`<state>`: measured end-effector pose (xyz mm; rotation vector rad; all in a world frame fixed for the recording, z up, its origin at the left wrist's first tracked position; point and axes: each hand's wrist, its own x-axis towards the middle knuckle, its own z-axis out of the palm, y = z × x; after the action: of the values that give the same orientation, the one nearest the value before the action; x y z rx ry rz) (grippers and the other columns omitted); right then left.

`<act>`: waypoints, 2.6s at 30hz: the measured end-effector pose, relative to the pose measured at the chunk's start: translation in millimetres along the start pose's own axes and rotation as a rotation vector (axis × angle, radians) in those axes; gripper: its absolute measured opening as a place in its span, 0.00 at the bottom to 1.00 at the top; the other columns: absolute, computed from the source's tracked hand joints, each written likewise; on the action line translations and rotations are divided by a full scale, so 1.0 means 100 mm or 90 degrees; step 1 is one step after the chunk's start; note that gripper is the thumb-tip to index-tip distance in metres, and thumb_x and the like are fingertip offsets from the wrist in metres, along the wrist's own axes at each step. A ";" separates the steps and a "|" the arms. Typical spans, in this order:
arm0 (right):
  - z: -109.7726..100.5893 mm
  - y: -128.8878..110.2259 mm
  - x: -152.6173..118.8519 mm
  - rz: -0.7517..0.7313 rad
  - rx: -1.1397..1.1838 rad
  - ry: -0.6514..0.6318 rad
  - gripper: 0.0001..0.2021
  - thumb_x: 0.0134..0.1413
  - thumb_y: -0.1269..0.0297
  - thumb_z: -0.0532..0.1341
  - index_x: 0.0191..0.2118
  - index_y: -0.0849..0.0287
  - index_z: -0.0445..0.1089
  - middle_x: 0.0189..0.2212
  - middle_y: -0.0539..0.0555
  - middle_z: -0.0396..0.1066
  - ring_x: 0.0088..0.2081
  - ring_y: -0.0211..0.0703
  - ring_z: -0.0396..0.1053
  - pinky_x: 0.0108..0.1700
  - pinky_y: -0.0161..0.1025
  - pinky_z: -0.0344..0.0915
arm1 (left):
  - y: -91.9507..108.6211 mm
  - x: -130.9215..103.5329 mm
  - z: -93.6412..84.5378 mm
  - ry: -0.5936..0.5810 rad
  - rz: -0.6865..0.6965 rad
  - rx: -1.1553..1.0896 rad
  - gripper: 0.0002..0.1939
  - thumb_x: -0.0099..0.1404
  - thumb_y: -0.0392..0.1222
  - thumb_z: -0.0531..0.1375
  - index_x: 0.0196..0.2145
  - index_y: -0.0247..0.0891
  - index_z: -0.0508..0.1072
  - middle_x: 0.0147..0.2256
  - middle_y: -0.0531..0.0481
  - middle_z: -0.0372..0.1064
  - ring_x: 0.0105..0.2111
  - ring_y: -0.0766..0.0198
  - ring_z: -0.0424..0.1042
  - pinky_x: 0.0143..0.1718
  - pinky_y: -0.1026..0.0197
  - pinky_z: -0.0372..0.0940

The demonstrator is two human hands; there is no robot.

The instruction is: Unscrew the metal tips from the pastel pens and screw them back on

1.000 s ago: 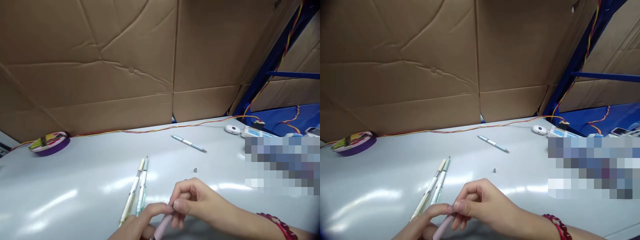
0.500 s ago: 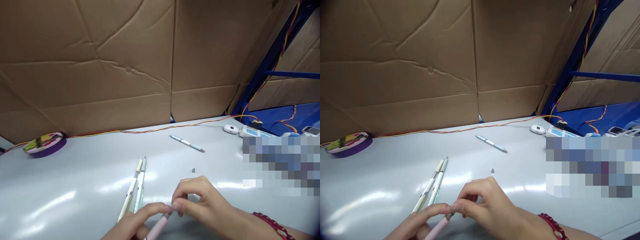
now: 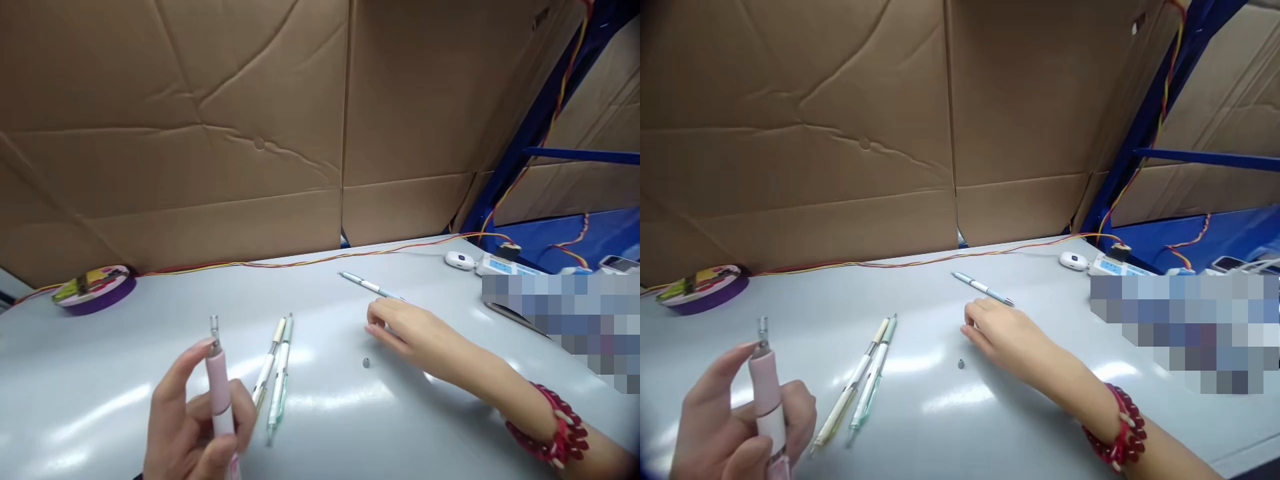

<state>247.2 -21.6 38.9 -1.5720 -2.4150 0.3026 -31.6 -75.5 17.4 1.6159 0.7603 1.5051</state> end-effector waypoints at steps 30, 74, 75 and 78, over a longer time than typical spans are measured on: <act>-0.07 0.79 0.09 0.213 -0.052 -0.066 0.09 0.53 0.64 0.55 0.37 0.55 0.71 0.35 0.55 0.72 0.35 0.48 0.70 0.34 0.39 0.62 | -0.37 0.66 -0.44 -0.220 -0.217 0.489 0.22 0.67 0.51 0.51 0.56 0.43 0.57 0.20 0.60 0.57 0.19 0.64 0.58 0.22 0.64 0.53; -0.11 0.58 0.12 0.238 -0.011 0.054 0.19 0.62 0.54 0.43 0.24 0.55 0.59 0.21 0.50 0.67 0.24 0.44 0.66 0.25 0.37 0.55 | -0.45 0.56 -0.42 -0.254 -0.082 0.631 0.18 0.67 0.44 0.51 0.53 0.38 0.66 0.34 0.47 0.68 0.36 0.51 0.69 0.37 0.53 0.64; -0.12 0.60 0.13 0.247 -0.009 0.073 0.20 0.63 0.54 0.42 0.24 0.55 0.59 0.21 0.50 0.67 0.24 0.44 0.65 0.25 0.37 0.55 | -0.44 0.56 -0.42 -0.253 -0.077 0.631 0.17 0.68 0.44 0.51 0.52 0.38 0.66 0.35 0.47 0.68 0.37 0.51 0.69 0.38 0.53 0.65; -0.13 0.63 0.13 0.263 -0.001 0.132 0.21 0.63 0.52 0.40 0.25 0.55 0.58 0.21 0.51 0.66 0.25 0.46 0.66 0.26 0.38 0.56 | -0.42 0.57 -0.43 -0.259 -0.054 0.618 0.15 0.68 0.42 0.50 0.51 0.40 0.67 0.42 0.44 0.68 0.44 0.49 0.67 0.44 0.50 0.64</act>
<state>300.3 16.2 33.6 -1.9882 -1.9271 0.1979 -63.9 0.1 10.7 2.4299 1.4058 0.6822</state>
